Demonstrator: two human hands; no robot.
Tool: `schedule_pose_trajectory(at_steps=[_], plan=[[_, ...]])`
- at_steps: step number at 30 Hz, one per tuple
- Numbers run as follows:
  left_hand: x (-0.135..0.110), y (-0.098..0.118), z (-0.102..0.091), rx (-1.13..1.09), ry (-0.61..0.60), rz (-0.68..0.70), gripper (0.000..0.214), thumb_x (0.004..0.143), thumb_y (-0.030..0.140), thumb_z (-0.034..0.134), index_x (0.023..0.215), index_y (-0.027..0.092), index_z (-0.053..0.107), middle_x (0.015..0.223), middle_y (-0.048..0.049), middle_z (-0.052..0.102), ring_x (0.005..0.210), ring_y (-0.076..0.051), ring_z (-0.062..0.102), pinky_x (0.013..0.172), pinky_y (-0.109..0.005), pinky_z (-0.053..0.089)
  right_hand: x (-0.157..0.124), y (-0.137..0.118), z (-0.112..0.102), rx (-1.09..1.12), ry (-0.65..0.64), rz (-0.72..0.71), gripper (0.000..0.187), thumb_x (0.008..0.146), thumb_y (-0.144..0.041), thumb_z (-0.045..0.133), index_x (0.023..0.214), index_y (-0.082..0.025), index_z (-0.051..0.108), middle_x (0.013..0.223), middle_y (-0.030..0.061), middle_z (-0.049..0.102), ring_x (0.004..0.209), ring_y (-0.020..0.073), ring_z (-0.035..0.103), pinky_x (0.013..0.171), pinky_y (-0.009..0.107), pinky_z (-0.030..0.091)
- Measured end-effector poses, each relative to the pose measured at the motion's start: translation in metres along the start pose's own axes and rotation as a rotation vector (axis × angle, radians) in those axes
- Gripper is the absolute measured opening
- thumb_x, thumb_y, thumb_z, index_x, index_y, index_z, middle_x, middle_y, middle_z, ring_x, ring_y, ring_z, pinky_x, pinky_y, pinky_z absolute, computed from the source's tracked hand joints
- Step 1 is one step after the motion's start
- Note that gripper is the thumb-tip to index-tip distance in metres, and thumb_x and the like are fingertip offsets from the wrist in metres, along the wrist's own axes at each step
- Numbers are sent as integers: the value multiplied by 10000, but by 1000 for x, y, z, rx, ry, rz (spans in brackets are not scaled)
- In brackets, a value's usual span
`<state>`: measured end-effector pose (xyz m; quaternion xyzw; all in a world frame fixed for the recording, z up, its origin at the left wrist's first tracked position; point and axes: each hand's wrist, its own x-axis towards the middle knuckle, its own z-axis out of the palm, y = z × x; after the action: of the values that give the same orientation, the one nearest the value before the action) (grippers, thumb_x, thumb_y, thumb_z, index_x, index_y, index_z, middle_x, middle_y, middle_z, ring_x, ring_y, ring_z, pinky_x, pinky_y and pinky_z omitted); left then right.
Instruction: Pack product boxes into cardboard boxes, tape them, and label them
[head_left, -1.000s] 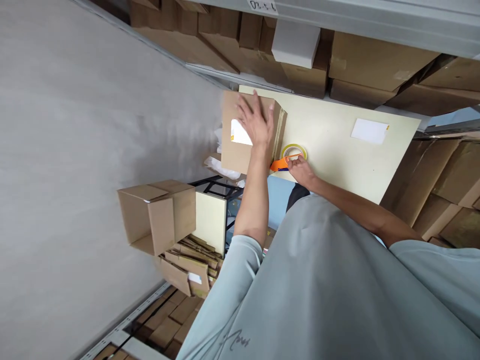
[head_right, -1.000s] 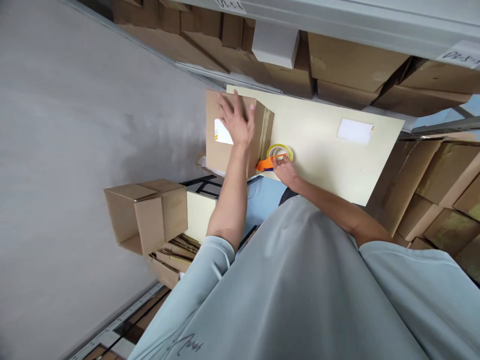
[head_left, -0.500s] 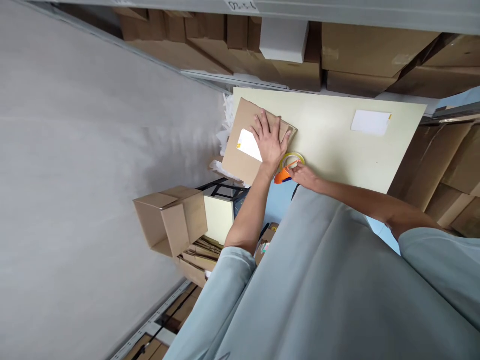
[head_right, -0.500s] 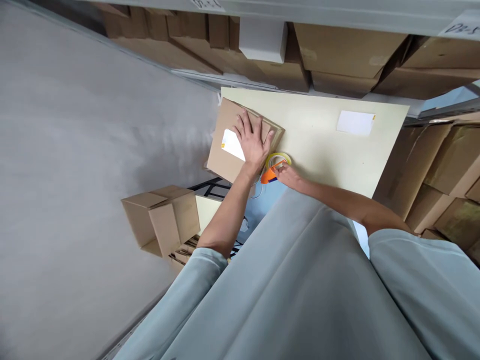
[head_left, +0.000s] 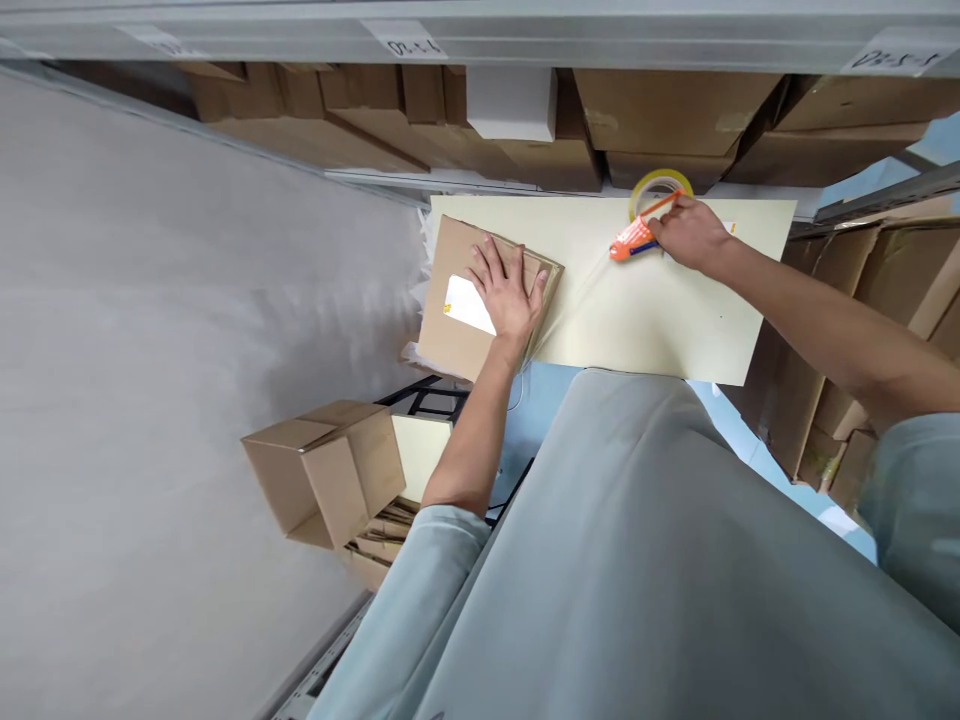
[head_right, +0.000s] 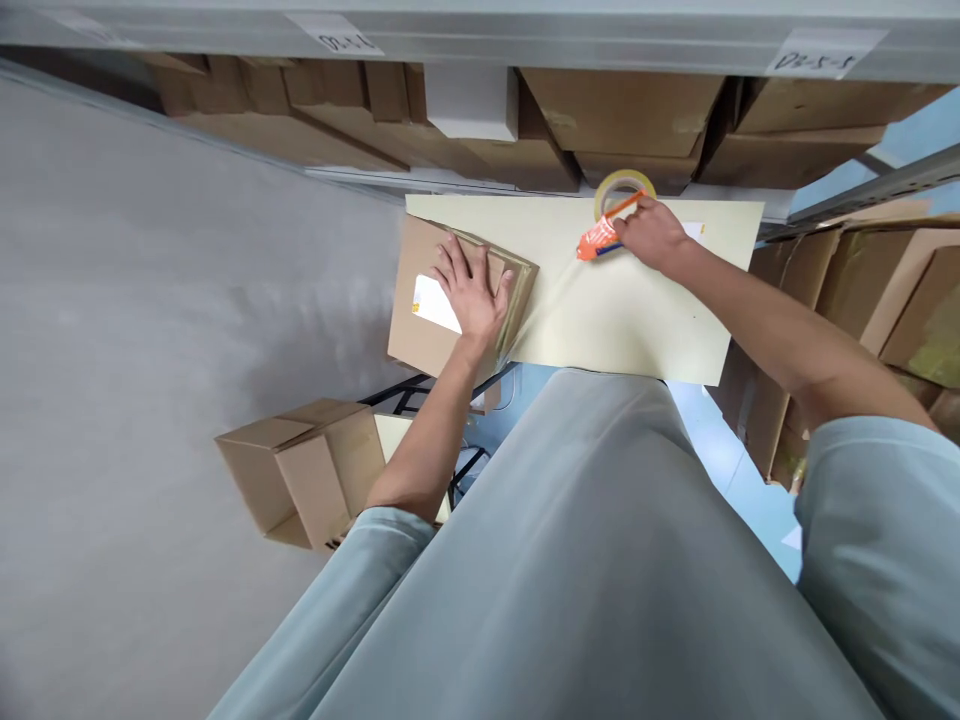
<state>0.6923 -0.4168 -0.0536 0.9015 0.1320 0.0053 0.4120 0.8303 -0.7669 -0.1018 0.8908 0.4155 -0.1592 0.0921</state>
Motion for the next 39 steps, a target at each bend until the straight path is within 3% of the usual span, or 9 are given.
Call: schedule_pose_trajectory(at_steps=[4, 8, 16, 22, 26, 29, 32, 35, 39], plan=[[-12, 5, 1, -7, -55, 25, 753, 889, 649, 901, 1496, 236, 735, 1927, -129, 265, 1825, -409, -89, 1439, -676, -142, 57, -5, 10, 156, 82, 50, 564, 1199, -205, 233, 1258, 34, 740, 927, 187, 838, 955, 241, 826, 1044, 504, 502], [-32, 12, 6, -32, -126, 43, 674, 829, 609, 966, 1378, 264, 784, 1898, -132, 343, 1826, -421, -42, 1447, -692, -93, 73, -24, 18, 154, 92, -13, 544, 1195, -221, 256, 1234, 33, 735, 976, 201, 841, 1007, 242, 820, 1069, 505, 498], [-92, 26, 27, -118, -165, 68, 381, 846, 511, 949, 1074, 260, 775, 1824, -134, 483, 1812, -427, 158, 1476, -688, 46, 33, -46, -2, 118, -54, -245, 409, 1116, -78, 331, 1269, -16, 706, 1082, 175, 850, 1068, 219, 775, 1166, 490, 452], [-117, 15, 28, -46, -221, 127, 327, 887, 510, 870, 1067, 253, 777, 1827, -133, 479, 1802, -411, 212, 1482, -663, 51, 7, -26, -8, 112, -149, -385, 455, 1108, -47, 330, 1371, -87, 699, 1236, 154, 832, 1206, 227, 713, 1206, 493, 421], [-115, 14, 30, -76, -205, 93, 322, 863, 471, 895, 1076, 254, 788, 1821, -113, 493, 1802, -413, 213, 1483, -661, 60, 12, -14, -5, 126, -143, -382, 420, 1116, -55, 324, 1298, -54, 703, 1193, 157, 823, 1212, 250, 733, 1197, 511, 430], [-113, 14, 33, -133, -179, 48, 273, 846, 362, 911, 1058, 248, 783, 1817, -114, 502, 1798, -426, 223, 1483, -665, 68, 18, -21, -7, 109, -132, -365, 349, 1142, -122, 375, 1283, -50, 685, 1154, 172, 834, 1168, 273, 768, 1173, 516, 444], [-114, 13, 35, -118, -185, 74, 246, 857, 307, 878, 1064, 241, 762, 1833, -126, 478, 1804, -424, 200, 1482, -674, 63, 13, -38, -16, 75, -166, -314, 352, 1155, -267, 476, 1338, -37, 669, 1135, 194, 840, 1140, 305, 788, 1158, 500, 457], [-115, 8, 38, 41, -220, 152, 251, 912, 319, 797, 1140, 230, 742, 1873, -128, 407, 1817, -395, 155, 1480, -677, 73, -3, -60, -28, 99, -194, -262, 495, 1126, -411, 542, 1376, -2, 668, 1128, 216, 836, 1137, 357, 780, 1106, 493, 487], [-118, 1, 41, 226, -228, 253, 252, 969, 284, 690, 1210, 218, 720, 1900, -137, 344, 1824, -359, 135, 1485, -658, 90, -27, -94, -49, 160, -233, -178, 490, 1076, -389, 547, 1346, -17, 718, 1218, 259, 831, 1161, 394, 743, 1045, 488, 508]])
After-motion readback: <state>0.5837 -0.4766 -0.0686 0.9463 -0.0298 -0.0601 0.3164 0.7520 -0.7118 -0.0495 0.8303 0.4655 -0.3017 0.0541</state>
